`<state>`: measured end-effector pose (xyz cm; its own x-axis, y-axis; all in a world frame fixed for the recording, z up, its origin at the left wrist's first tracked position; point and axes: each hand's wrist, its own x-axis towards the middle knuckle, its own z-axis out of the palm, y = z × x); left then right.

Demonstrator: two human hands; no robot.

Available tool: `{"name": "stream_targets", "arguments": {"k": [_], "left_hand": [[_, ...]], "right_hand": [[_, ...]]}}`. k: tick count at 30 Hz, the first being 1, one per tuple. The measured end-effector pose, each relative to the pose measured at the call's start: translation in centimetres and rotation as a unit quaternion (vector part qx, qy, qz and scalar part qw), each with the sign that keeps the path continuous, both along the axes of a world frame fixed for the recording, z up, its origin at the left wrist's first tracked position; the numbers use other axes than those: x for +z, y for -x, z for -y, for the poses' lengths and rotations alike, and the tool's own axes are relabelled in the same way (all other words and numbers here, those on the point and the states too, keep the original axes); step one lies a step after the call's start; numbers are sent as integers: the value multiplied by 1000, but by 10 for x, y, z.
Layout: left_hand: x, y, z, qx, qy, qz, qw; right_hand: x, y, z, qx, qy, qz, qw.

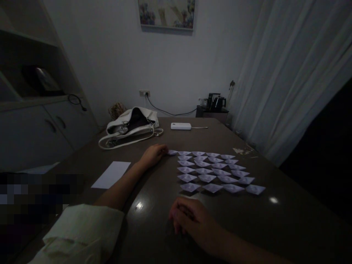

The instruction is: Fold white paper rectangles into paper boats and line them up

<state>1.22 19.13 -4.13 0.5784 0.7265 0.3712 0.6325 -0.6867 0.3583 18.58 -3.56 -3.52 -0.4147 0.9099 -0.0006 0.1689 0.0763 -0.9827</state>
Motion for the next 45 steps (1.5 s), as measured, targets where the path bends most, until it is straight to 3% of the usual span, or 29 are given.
{"name": "stream_targets", "arguments": {"k": [19, 28, 38, 42, 45], "left_hand": [[5, 1, 5, -1, 22, 12, 1000], [4, -3, 9, 86, -10, -12, 996], [23, 6, 69, 205, -89, -98, 970], [31, 33, 99, 264, -94, -165, 946], [39, 63, 115, 328, -39, -181, 926]], "right_hand": [[-1, -1, 0, 7, -8, 4, 1000], [-1, -1, -1, 10, -16, 9, 1000], [-7, -2, 1, 14, -45, 17, 999], [-7, -3, 2, 18, -60, 22, 998], [-5, -3, 2, 22, -55, 21, 998]]}}
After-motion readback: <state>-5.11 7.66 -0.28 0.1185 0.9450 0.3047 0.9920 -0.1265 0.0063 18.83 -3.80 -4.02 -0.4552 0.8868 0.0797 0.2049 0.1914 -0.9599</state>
